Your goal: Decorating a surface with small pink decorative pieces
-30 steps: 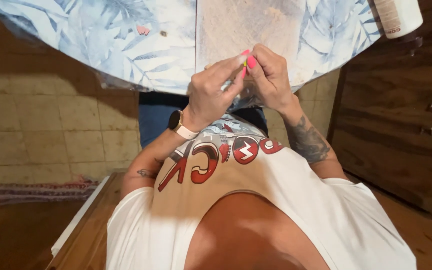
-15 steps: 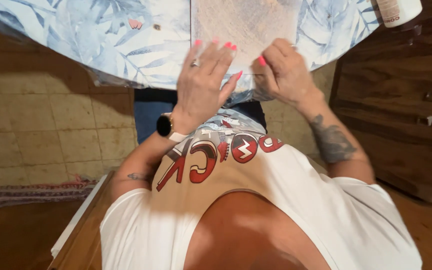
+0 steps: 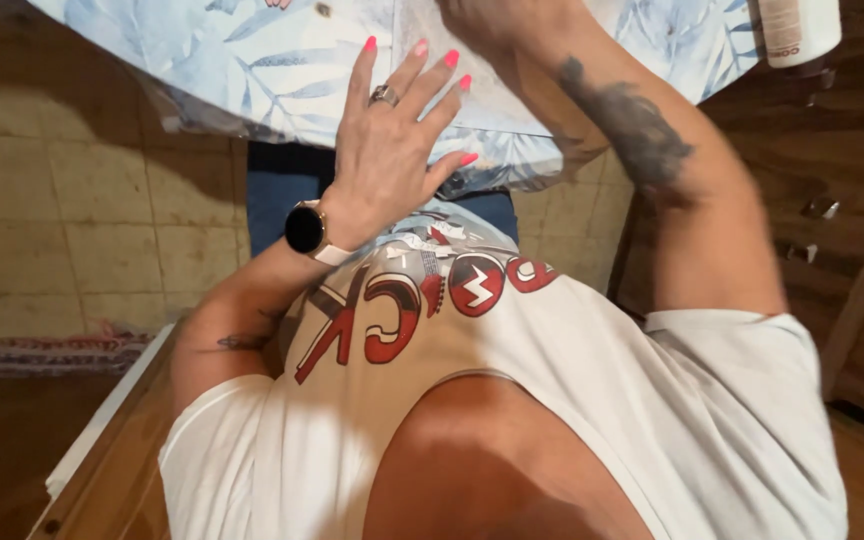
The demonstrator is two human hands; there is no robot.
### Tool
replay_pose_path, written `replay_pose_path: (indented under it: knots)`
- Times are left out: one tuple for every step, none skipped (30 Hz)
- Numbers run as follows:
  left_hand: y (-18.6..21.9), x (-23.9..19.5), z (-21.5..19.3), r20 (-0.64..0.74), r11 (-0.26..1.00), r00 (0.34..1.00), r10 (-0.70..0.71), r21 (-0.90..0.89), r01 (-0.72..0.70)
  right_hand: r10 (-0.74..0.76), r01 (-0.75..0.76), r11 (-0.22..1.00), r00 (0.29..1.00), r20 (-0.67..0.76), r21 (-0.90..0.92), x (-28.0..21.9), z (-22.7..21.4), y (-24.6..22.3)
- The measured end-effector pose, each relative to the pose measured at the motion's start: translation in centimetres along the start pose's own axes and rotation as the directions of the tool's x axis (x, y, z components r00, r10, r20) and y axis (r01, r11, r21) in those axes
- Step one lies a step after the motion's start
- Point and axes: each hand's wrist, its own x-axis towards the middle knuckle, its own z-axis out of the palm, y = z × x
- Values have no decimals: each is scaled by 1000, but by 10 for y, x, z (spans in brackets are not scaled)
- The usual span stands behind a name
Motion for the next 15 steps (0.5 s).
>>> replay_pose_path:
  knots:
    - [0,0,1,-7,1000,1000,-1,-5,1,-5,5,1000,1000,4,-5,-2,-17,4]
    - [0,0,1,-14,1000,1000,3,7,-3,-76,70,991,996,50,112,-4,-35,9]
    - [0,-2,1,-15,1000,1000,4,20,-3,-151,128,963,985,85,237,-5,-52,10]
    - [-1,-2,1,-16,1000,1000,-1,17,1,-156,132,962,984,86,238,-31,-48,17]
    - [-1,-1,0,-35,1000,999,6,-1,-6,-246,208,955,954,173,209,-58,-45,24]
    - [0,-1,0,-55,1000,998,13,-19,-14,-328,286,940,909,259,187,-86,-42,30]
    - [1,0,2,-55,1000,998,19,-20,-20,-322,280,942,910,263,185,-93,-51,38]
    - [2,1,3,-50,999,999,-2,50,4,-309,296,950,863,400,95,-101,-61,45]
    - [3,3,5,-47,993,999,-18,119,23,-271,317,948,803,531,5,-109,-71,53]
    - [7,8,4,-49,993,999,-6,117,12,-260,308,951,803,537,0,-109,-71,44]
    - [10,12,2,-143,998,989,-24,-55,16,-107,-22,963,883,456,269,-105,-69,37]
    - [13,16,-1,-234,975,971,-54,-224,0,80,-314,790,905,419,527,-100,-67,30]
    - [17,18,0,-240,976,969,-55,-219,1,79,-308,793,907,414,525,-93,-67,15]
    - [22,19,0,-267,935,960,-85,-355,-16,193,-370,616,927,323,695,-85,-66,1]
    - [25,22,-1,-294,878,949,-118,-478,-39,320,-368,407,915,247,836,-76,-65,-11]
